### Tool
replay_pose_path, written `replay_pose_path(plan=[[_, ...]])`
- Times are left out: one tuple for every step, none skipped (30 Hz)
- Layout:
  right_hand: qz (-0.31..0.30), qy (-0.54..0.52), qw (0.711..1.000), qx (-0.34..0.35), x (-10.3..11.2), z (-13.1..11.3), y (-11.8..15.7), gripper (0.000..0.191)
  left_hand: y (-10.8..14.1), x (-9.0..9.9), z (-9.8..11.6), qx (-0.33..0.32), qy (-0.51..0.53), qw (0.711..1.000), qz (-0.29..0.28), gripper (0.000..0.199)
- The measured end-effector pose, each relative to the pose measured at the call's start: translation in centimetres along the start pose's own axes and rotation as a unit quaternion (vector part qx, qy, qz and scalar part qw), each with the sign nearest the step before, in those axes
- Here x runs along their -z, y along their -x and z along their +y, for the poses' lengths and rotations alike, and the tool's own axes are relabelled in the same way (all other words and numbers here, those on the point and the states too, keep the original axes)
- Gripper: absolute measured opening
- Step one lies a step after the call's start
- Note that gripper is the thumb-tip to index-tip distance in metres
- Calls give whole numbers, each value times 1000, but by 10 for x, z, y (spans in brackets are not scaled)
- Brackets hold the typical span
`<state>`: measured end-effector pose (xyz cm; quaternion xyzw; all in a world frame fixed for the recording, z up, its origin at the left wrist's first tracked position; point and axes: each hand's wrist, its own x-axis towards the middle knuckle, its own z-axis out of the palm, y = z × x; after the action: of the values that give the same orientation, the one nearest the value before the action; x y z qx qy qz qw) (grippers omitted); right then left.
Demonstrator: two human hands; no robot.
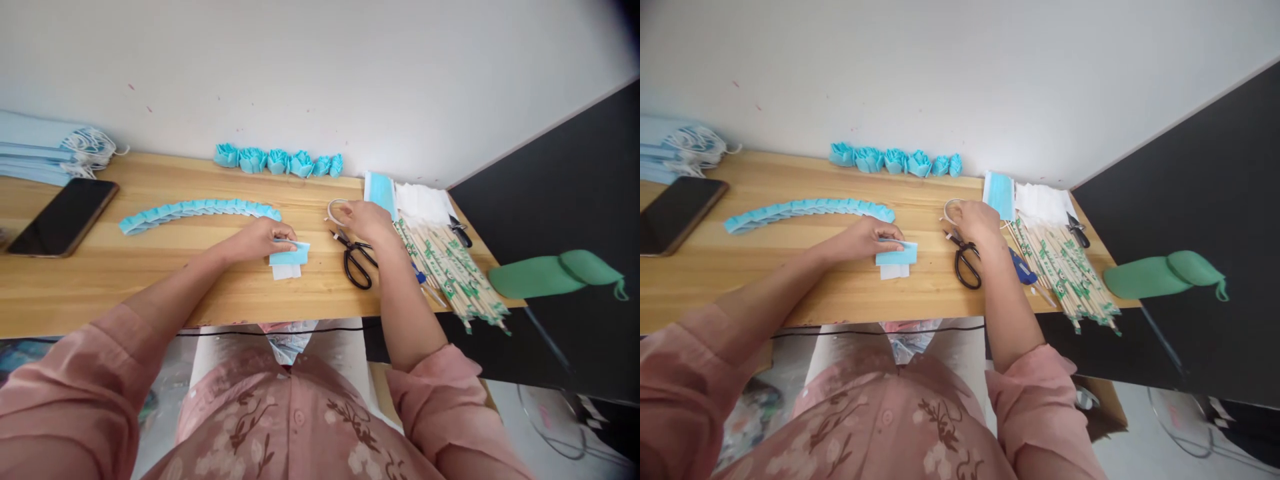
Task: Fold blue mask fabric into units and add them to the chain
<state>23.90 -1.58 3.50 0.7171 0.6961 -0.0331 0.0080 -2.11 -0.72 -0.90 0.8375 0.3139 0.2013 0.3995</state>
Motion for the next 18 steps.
replay_pose_path(plan=[[-16, 20, 1000, 5, -1, 0, -1, 25, 0, 0, -2, -2, -11, 1000, 1, 25], [-27, 34, 999, 8, -3, 1, -2, 24, -1, 0, -4, -3, -20, 1000, 1, 25], [-30, 42, 999, 11, -4, 2, -3, 23, -1, 0, -5, -3, -27, 1000, 0, 24], [-28, 47, 998, 13, -6, 2, -4, 23, -1, 1, -6, -4, -34, 999, -2, 24], [-23, 50, 998, 15, -8, 3, -5, 24, -1, 1, -6, -4, -40, 999, -5, 25], [-18, 54, 998, 16, -10, 4, -6, 24, -2, 1, -7, -6, -44, 999, -7, 25], [-15, 57, 998, 20, -11, 5, -6, 25, -2, 1, -7, -6, -48, 999, -6, 25], [-13, 60, 998, 25, -12, 6, -7, 25, -2, 1, -6, -7, -52, 999, -4, 26], [-11, 61, 998, 31, -13, 7, -7, 26, -1, 1, -6, -6, -54, 999, -2, 26], [-11, 61, 997, 36, -14, 7, -7, 26, -1, 1, -6, -7, -55, 998, 0, 27], [-11, 60, 997, 39, -14, 8, -7, 26, -1, 0, -5, -9, -54, 998, 1, 28], [-10, 60, 997, 42, -14, 8, -7, 26, -1, 0, -5, -12, -53, 999, 1, 29], [-10, 59, 997, 44, -14, 8, -7, 26, -1, 0, -4, -15, -51, 999, 0, 29], [-9, 59, 997, 45, -14, 8, -6, 26, -1, 0, -4, -19, -50, 999, -1, 30], [-7, 60, 997, 46, -13, 8, -6, 25, -1, 0, -4, -21, -51, 998, -2, 30], [-6, 61, 997, 49, -13, 7, -6, 25, -1, 0, -5, -21, -53, 998, -3, 29], [-4, 62, 997, 51, -13, 7, -6, 25, -1, 0, -6, -21, -55, 998, -2, 28], [-2, 63, 997, 53, -13, 7, -6, 24, -1, 0, -7, -20, -57, 998, -1, 27]])
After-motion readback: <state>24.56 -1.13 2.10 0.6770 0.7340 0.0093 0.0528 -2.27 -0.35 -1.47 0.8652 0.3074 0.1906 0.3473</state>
